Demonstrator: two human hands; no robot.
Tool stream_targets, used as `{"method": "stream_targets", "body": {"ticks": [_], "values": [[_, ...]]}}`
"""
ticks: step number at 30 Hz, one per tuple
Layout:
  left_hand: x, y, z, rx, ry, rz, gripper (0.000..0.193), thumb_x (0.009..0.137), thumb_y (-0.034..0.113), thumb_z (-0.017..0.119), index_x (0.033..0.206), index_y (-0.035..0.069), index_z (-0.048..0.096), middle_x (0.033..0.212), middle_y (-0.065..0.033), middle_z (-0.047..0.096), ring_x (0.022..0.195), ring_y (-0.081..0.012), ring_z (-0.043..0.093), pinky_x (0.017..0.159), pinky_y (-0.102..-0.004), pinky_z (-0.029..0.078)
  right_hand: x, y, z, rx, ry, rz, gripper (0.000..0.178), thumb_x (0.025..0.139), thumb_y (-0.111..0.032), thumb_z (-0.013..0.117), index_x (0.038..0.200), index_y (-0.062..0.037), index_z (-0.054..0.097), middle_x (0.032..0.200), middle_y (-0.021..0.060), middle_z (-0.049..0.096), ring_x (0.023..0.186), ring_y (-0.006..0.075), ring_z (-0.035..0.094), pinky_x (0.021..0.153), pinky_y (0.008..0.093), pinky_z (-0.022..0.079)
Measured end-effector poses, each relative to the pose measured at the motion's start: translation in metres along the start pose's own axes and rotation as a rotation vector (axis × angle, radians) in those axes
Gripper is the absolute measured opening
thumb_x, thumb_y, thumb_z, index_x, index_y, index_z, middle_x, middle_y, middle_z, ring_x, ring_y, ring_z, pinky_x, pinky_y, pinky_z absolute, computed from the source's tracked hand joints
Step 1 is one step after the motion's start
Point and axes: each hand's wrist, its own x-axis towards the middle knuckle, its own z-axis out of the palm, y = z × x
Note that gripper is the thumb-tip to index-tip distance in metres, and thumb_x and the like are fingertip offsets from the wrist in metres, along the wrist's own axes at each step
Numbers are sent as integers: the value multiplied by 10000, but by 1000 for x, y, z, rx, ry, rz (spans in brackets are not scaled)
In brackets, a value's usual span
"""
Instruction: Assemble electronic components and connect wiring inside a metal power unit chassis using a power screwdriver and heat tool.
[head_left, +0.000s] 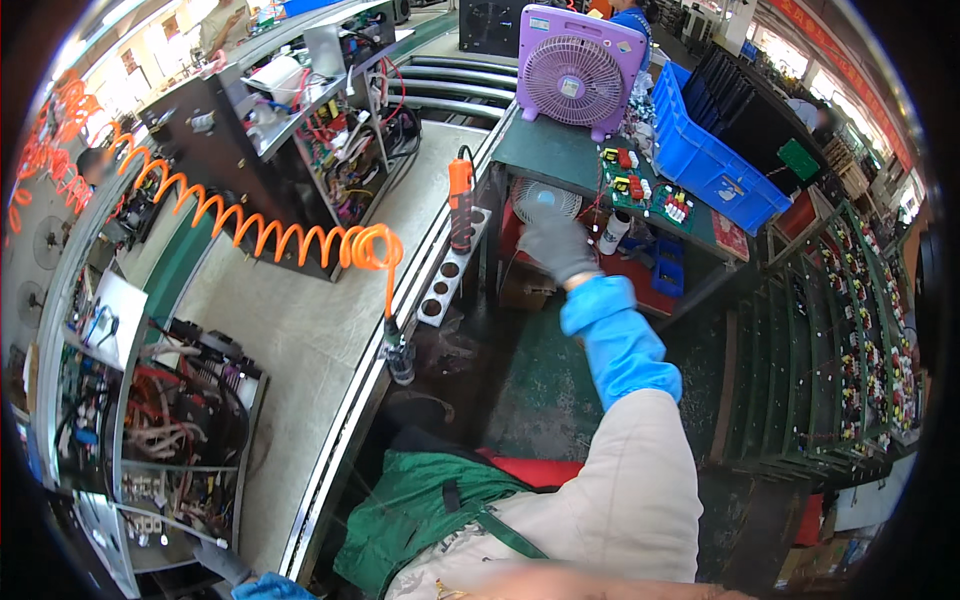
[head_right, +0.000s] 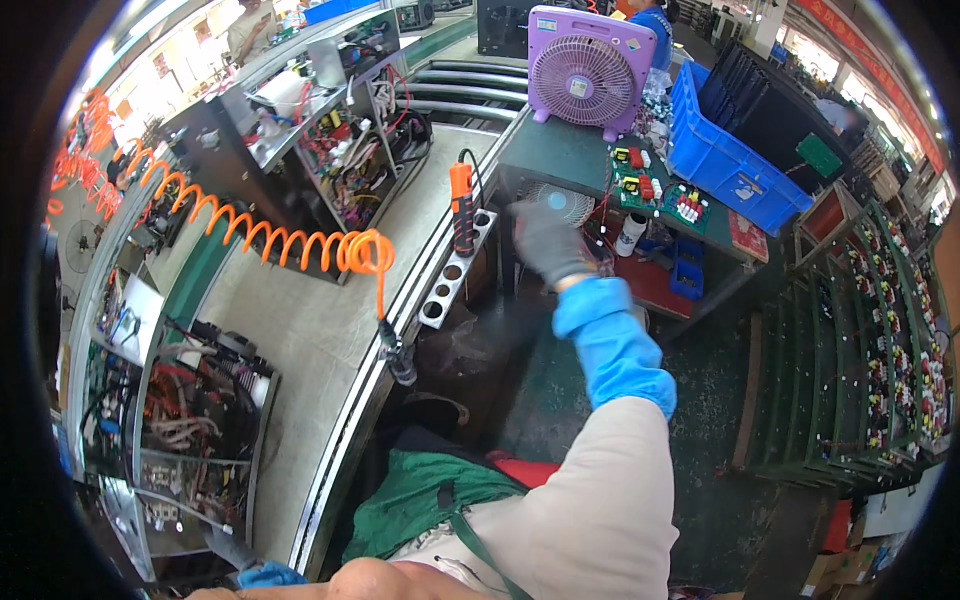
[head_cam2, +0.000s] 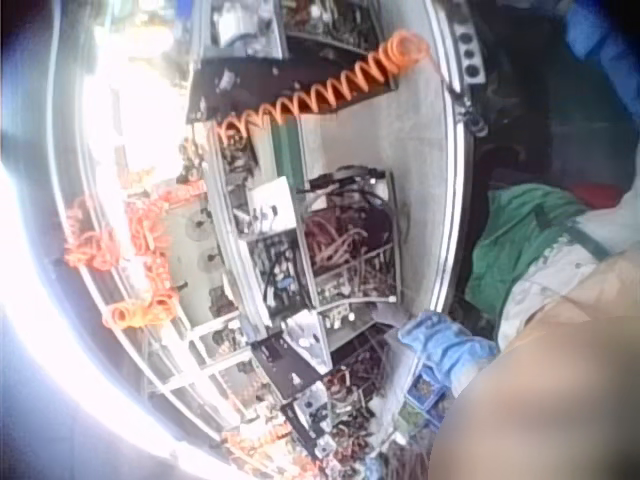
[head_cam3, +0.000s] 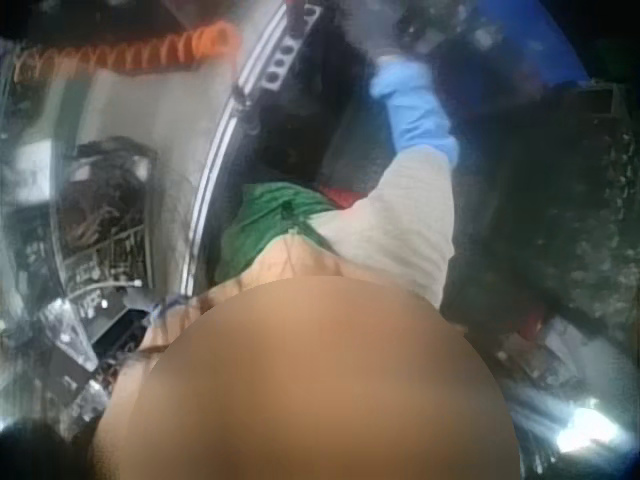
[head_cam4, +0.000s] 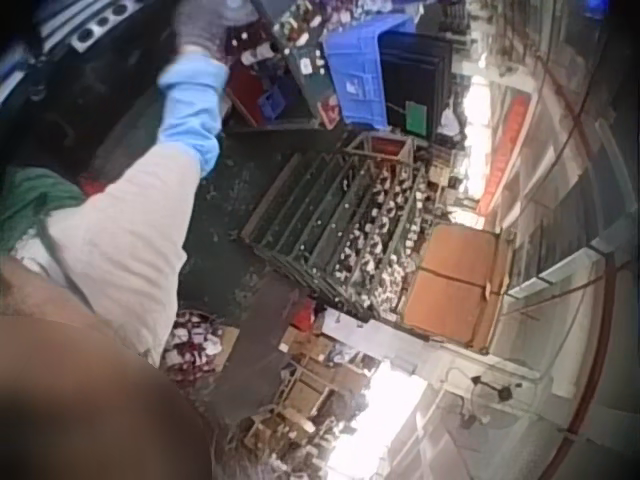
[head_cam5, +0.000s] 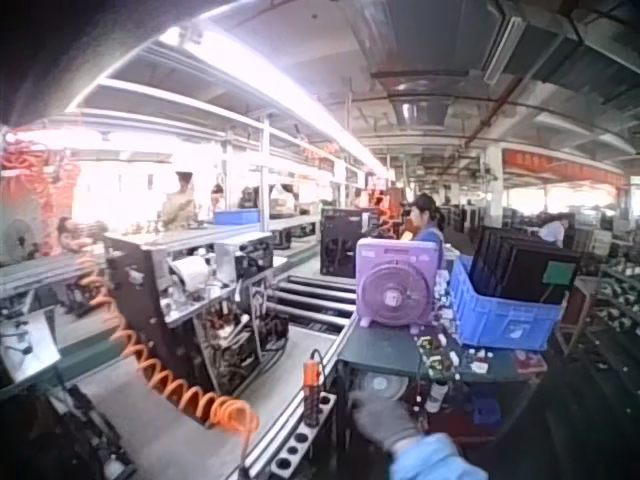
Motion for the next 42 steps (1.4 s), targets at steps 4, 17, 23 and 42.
{"method": "stream_targets", "body": {"ticks": [4,17,23,42], "values": [[16,43,32,-148,23,-121,441,900,238,602,1290,44,536,923,-84,614,688,-206,546,612,-333,458,-4,206,-4,-612,-222,508,526,800,-195,583,1297,-86,446,1344,131,451,1242,347,438,945,435,445],[37,99,42,-579,-232,-591,308,916,198,564,1160,13,602,896,-45,640,650,-118,495,573,-251,417,92,233,45,-516,-535,334,480,873,-124,452,1351,-97,407,1298,187,494,1236,309,471,995,491,375],[76,224,-2,-587,-508,-561,320,919,177,543,1149,-37,599,931,-59,608,819,-145,521,732,-256,446,104,214,47,-700,-649,457,480,881,-168,500,1353,-216,429,1252,188,555,1173,378,528,927,473,444],[48,218,8,-852,-405,-818,265,932,180,547,1154,46,605,818,-7,596,649,-64,529,535,-186,402,47,212,52,-787,-138,151,510,847,-141,513,1341,-220,415,1101,75,550,1042,256,527,950,535,354]]}}
